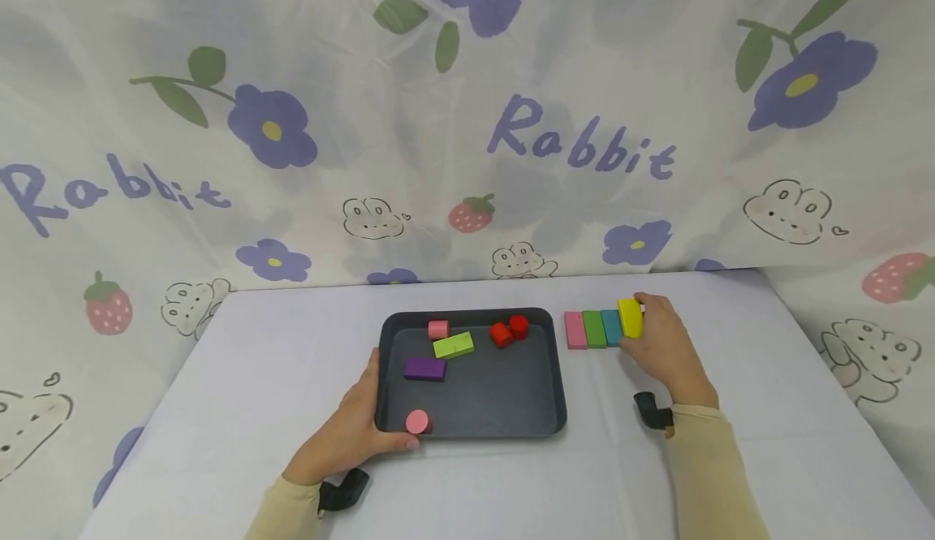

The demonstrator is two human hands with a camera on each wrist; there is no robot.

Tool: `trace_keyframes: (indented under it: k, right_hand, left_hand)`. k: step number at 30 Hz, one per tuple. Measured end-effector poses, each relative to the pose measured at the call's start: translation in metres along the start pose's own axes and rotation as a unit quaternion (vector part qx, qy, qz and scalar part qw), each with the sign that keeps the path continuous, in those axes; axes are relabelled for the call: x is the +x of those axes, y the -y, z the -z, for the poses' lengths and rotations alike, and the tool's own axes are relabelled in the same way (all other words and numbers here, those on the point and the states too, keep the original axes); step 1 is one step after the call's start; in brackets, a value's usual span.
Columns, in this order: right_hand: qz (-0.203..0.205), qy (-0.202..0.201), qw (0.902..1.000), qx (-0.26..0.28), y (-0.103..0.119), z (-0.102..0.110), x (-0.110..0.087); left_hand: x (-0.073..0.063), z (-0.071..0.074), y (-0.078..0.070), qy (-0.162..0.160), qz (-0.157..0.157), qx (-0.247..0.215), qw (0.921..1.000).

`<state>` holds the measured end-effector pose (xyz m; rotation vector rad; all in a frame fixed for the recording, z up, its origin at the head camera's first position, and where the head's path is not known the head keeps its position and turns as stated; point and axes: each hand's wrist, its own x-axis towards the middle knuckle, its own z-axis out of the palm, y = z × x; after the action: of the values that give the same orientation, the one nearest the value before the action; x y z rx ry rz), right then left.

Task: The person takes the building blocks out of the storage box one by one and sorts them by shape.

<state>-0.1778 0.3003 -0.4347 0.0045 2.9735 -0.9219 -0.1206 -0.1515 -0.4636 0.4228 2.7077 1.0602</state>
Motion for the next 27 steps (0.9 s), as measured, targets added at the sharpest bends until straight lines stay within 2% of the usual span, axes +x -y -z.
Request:
trace_keyframes:
  k: [17,27]
  right_hand:
    - [0.000,0.014,0.9999,-0.001,-0.015,-0.003,0.005]
    - [-0.016,0.032,0.9993,-0.016,-0.020,-0.007,0.006]
  left_hand:
    - [-0.001,0.000,0.000,-0.007,-0.013,-0.001,0.9999]
    - [0.000,0.000,-0.002,-0.002,-0.007,-0.002,1.0000]
